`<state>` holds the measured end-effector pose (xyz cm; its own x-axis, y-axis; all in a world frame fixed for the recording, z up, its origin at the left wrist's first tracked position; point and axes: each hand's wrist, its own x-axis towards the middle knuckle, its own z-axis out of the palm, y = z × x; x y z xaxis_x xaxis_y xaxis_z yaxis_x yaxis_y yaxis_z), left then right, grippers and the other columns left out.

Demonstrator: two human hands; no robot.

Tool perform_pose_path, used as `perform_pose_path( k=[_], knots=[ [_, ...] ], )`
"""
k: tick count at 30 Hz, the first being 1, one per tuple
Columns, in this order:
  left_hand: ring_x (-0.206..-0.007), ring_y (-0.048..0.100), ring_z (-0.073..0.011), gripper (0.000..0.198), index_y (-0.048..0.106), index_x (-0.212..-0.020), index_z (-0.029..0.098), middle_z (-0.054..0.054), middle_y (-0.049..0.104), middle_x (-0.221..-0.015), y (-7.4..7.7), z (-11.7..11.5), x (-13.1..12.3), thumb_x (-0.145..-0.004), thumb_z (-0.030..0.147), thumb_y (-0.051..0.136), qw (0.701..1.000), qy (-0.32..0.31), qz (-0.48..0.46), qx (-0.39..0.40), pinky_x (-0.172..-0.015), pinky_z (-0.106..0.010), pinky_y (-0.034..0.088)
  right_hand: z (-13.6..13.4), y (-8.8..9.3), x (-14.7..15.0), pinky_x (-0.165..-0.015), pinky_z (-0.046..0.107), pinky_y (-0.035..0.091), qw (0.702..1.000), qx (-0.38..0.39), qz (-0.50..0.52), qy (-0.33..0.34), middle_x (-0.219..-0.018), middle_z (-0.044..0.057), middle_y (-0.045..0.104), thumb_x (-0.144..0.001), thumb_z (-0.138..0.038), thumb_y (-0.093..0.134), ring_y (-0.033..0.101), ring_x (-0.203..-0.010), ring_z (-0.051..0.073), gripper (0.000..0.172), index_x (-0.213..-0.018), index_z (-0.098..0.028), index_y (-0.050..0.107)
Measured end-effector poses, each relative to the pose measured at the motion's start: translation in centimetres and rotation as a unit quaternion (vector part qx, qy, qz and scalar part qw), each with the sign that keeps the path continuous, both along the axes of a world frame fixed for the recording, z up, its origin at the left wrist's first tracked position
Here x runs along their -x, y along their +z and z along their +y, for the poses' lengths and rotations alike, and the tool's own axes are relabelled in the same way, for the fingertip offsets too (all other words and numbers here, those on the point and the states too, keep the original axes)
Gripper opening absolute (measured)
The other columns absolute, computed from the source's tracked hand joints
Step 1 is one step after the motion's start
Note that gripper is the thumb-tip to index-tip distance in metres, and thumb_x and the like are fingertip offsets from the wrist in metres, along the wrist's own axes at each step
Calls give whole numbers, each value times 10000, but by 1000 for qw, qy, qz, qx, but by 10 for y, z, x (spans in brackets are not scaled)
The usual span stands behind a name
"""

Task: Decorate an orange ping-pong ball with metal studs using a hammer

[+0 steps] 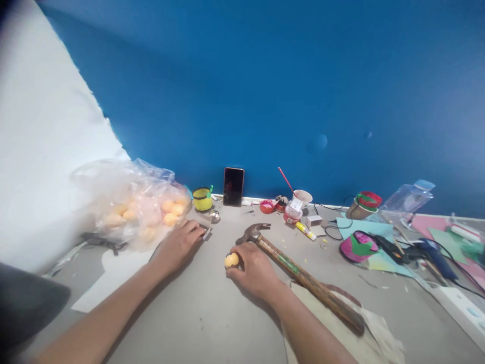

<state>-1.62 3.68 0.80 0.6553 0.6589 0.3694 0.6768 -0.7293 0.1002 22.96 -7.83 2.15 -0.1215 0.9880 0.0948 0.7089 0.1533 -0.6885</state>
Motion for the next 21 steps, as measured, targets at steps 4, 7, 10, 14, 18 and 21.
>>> perform_pose_path(
  k=[4,7,10,14,18,21],
  knots=[
    [-886,510,-240,285,654,-901,189,-85,627,-939,-1,0,1,-1055,237,419,1000,-3,-21,8,-794,-387,425,0,4,0,-917,355,461,1000,7,-6,2,-1101,83,714,-777,-146,771,635,-1022,243,320,-1091,-185,720],
    [-887,520,-241,274,649,-898,194,-84,629,-940,-2,0,1,-1050,258,431,999,-4,-41,17,-811,-395,429,-1,5,0,-914,350,458,1000,9,-4,7,-1104,79,714,-786,-150,766,634,-1015,237,302,-1082,-184,720],
    [-897,539,-242,249,644,-900,200,-78,635,-924,-3,0,2,-1044,269,453,998,-7,-62,24,-845,-403,431,-1,3,0,-908,346,457,1000,1,-1,11,-1089,69,713,-788,-150,758,633,-1002,230,292,-1074,-192,718],
    [-892,550,-238,228,637,-887,199,-71,650,-922,-1,-1,2,-1034,282,484,996,0,-75,43,-846,-398,426,-1,0,-1,-911,350,457,1000,-1,-3,11,-1079,68,709,-784,-149,751,631,-1005,233,301,-1080,-192,714],
    [-890,549,-242,207,625,-872,199,-69,662,-910,1,-2,3,-1017,294,514,994,9,-93,58,-821,-385,424,-1,1,-1,-927,361,456,1000,3,-2,10,-1082,75,707,-781,-149,753,629,-1013,239,307,-1083,-187,713],
    [-870,543,-241,232,615,-851,197,-66,652,-875,-1,-1,4,-1021,316,512,993,10,-106,59,-804,-377,420,-2,2,-1,-933,366,459,1000,3,1,11,-1089,80,706,-786,-146,751,630,-1022,243,311,-1090,-191,711]
  ],
)
